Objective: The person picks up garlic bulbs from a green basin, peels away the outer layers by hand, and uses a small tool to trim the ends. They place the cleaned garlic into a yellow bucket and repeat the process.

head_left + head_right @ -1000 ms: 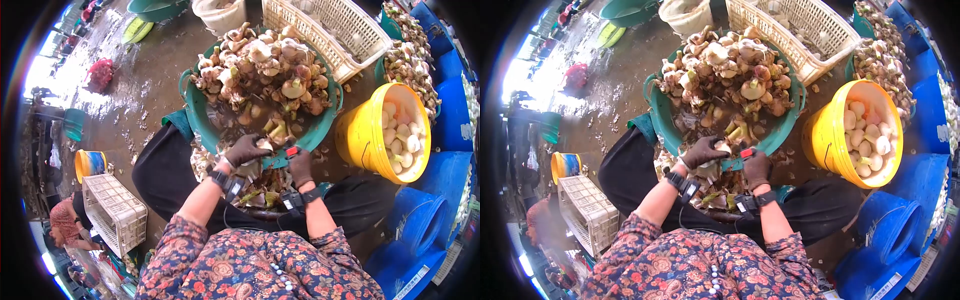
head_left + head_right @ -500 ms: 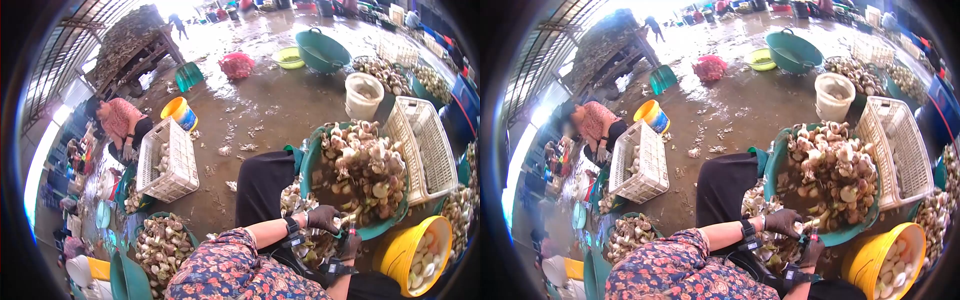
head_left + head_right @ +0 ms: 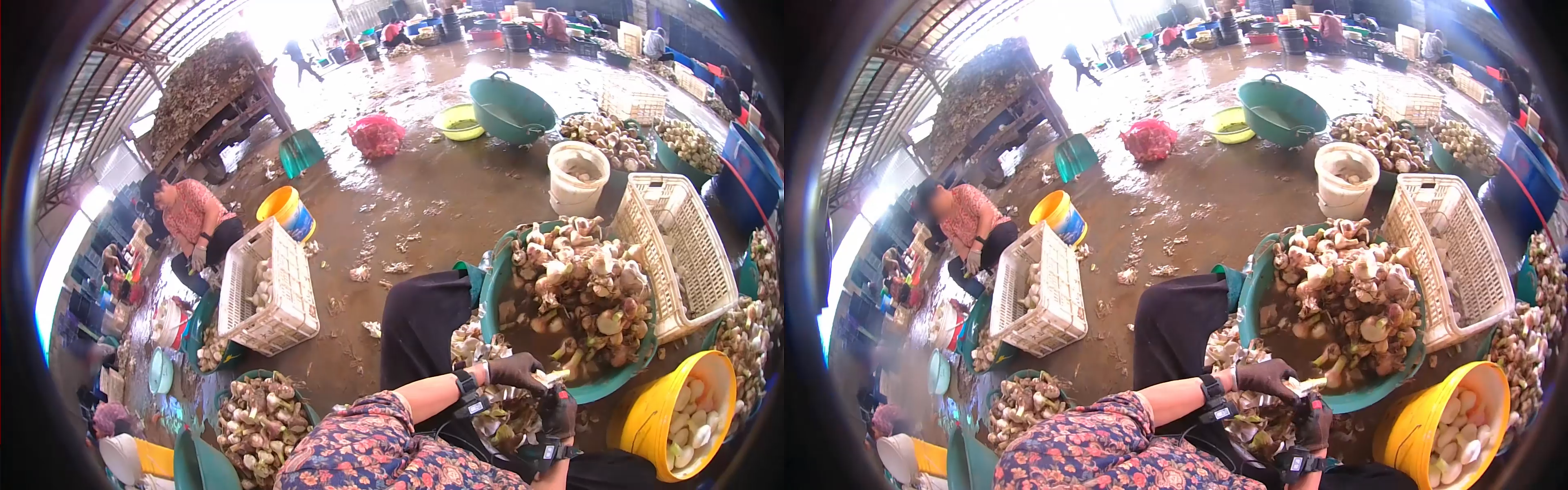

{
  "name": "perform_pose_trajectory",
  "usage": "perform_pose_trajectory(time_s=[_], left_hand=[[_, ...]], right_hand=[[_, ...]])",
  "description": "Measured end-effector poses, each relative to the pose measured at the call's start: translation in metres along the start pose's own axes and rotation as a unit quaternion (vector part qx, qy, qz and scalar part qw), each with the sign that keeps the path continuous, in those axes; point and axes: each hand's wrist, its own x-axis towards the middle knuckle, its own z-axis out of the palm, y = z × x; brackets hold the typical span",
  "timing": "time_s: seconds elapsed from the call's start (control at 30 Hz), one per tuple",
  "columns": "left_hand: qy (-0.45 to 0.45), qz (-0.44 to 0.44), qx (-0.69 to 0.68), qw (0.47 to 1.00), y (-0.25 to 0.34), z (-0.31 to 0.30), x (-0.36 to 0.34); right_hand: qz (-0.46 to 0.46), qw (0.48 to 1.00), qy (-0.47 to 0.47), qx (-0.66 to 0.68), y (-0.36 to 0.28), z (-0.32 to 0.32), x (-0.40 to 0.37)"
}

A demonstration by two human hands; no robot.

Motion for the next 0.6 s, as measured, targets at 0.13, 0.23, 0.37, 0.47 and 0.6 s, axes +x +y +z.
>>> perform_pose_trajectory(time_s=[0.13, 0.23, 0.37, 0.47, 0.6], left_hand=[[0.129, 0.026, -0.012, 0.991, -0.004, 0.019, 0.005], [0.097, 0.046, 0.024, 0.994, -0.008, 0.029, 0.005], [0.265, 0.122, 0.377, 0.879, 0.011, 0.022, 0.008], [0.169, 0.144, 0.505, 0.834, 0.014, 0.018, 0.009], [0.012, 0.118, 0.520, 0.846, -0.009, 0.024, 0.013]], right_hand=[[0.174, 0.962, -0.001, 0.211, -0.013, 0.010, -0.012], [0.121, 0.934, -0.069, 0.328, 0.016, 0.009, 0.001], [0.120, 0.977, -0.007, 0.175, 0.001, 0.000, 0.007], [0.070, 0.992, -0.037, 0.102, 0.027, -0.004, 0.021], [0.084, 0.993, 0.025, 0.077, 0.036, -0.004, 0.025]])
